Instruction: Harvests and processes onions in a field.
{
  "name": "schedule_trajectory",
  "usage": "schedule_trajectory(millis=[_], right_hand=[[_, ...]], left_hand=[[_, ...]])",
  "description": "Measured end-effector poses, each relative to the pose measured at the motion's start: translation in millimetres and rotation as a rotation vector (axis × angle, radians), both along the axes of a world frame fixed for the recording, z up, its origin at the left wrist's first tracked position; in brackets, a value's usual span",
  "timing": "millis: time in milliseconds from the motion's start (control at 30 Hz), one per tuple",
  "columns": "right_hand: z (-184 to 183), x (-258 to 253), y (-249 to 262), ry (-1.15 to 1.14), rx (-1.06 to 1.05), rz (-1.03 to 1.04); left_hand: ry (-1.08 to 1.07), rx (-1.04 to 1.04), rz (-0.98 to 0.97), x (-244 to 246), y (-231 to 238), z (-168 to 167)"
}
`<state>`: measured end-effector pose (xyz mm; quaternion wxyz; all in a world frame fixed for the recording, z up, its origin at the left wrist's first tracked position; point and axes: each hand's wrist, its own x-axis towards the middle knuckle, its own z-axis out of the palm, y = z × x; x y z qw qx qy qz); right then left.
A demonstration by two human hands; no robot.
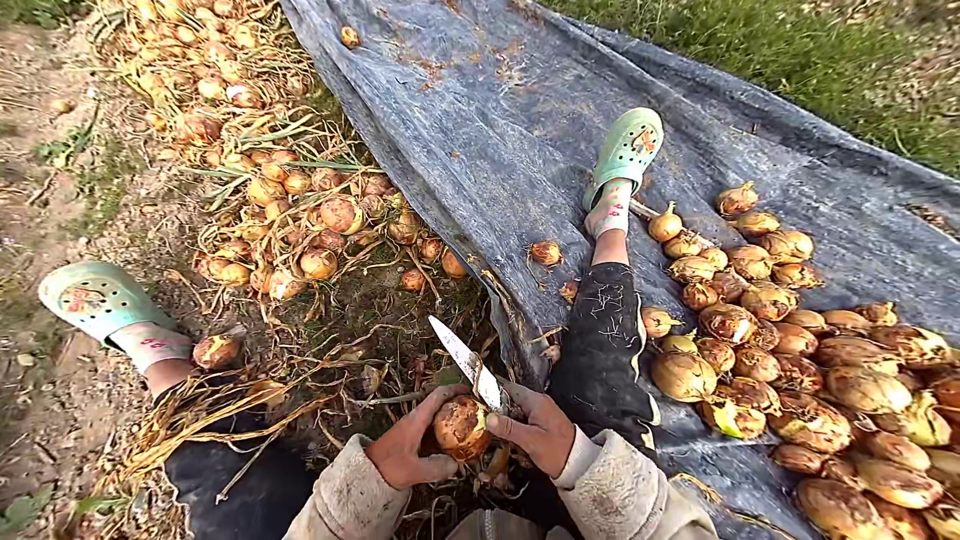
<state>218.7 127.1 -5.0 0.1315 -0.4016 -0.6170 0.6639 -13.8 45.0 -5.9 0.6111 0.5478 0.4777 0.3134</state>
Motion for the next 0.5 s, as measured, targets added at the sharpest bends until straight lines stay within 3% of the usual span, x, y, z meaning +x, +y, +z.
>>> schedule_trajectory(millis=[100, 200, 333, 400, 500], right_hand=[[-2, 3, -8, -0.064, -0.087, 0.069], [-6, 0, -9, -0.107, -0.195, 0.092], [-4, -6, -5, -0.108, -0.292, 0.116], [-7, -7, -5, -0.064, -0.354, 0.052], [-24, -5, 3, 0.027, -0.544, -0.257]], left_hand=[[0.291, -0.036, -0.015, 5, 2, 17], [0.481, 0.126, 0.04, 13, -3, 11], [0.605, 0.062, 0.296, 20, -5, -3], [0.438, -0.104, 0.579, 18, 3, -17], [-0.067, -0.304, 1.035, 26, 38, -28]])
